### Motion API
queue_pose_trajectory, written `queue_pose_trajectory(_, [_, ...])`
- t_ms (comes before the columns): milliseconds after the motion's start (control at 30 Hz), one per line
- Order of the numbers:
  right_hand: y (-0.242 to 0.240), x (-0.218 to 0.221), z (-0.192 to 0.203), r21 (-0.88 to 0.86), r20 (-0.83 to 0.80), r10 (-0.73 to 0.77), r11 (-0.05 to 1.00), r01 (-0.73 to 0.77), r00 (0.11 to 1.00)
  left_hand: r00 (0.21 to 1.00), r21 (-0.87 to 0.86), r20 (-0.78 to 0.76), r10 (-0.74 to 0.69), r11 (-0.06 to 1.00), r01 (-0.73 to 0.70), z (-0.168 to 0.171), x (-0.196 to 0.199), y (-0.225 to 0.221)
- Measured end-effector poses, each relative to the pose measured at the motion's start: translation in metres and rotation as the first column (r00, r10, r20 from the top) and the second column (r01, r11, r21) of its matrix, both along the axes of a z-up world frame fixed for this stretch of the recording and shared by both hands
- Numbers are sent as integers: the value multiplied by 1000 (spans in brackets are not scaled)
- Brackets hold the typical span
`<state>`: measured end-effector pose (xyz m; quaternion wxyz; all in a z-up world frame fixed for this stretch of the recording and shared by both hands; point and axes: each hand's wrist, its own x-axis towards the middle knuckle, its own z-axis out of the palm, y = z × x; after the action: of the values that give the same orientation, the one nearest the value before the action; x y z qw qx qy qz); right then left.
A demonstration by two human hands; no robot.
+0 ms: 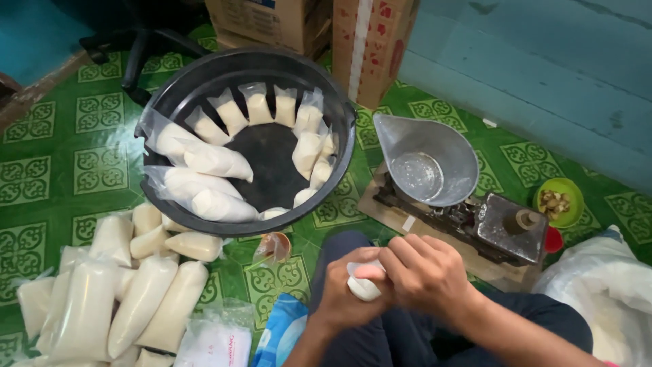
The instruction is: Manually scooping white powder from a large sack into small plastic bags, weighing them on a scale, and sealing the bags.
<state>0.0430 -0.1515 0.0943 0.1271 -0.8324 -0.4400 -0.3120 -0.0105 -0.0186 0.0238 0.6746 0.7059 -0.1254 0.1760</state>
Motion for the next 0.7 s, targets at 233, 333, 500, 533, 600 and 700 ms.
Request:
queue_pose_trajectory(233, [-10, 9, -12, -29, 120, 173, 985, -170, 978, 996, 33, 71, -46, 999, 44, 11, -11, 0])
queue_pose_trajectory(333, [-16, 10, -13, -60, 108, 245, 969, -240, 963, 998, 61, 69, 2, 998, -7, 16, -15, -2])
queue_pose_trajectory(500, [-23, 13, -1, -156, 95, 260, 957, -244, 961, 998, 62, 46, -34, 998, 31, 25, -25, -2])
queue_pose_trajectory(533, [-24, 13, 6, -187, 70, 267, 950, -251, 961, 999, 85, 15, -43, 995, 42, 32, -27, -3])
queue_pose_trajectory(600, [-26, 13, 22, -219, 46, 278, 940, -262, 960, 999, 107, -16, -47, 993, 49, 47, -32, -2])
queue_pose_trajectory(700, [-31, 13, 47, -277, 43, 353, 903, -329, 934, 993, 131, 5, -118, 985, 116, 67, -37, 0])
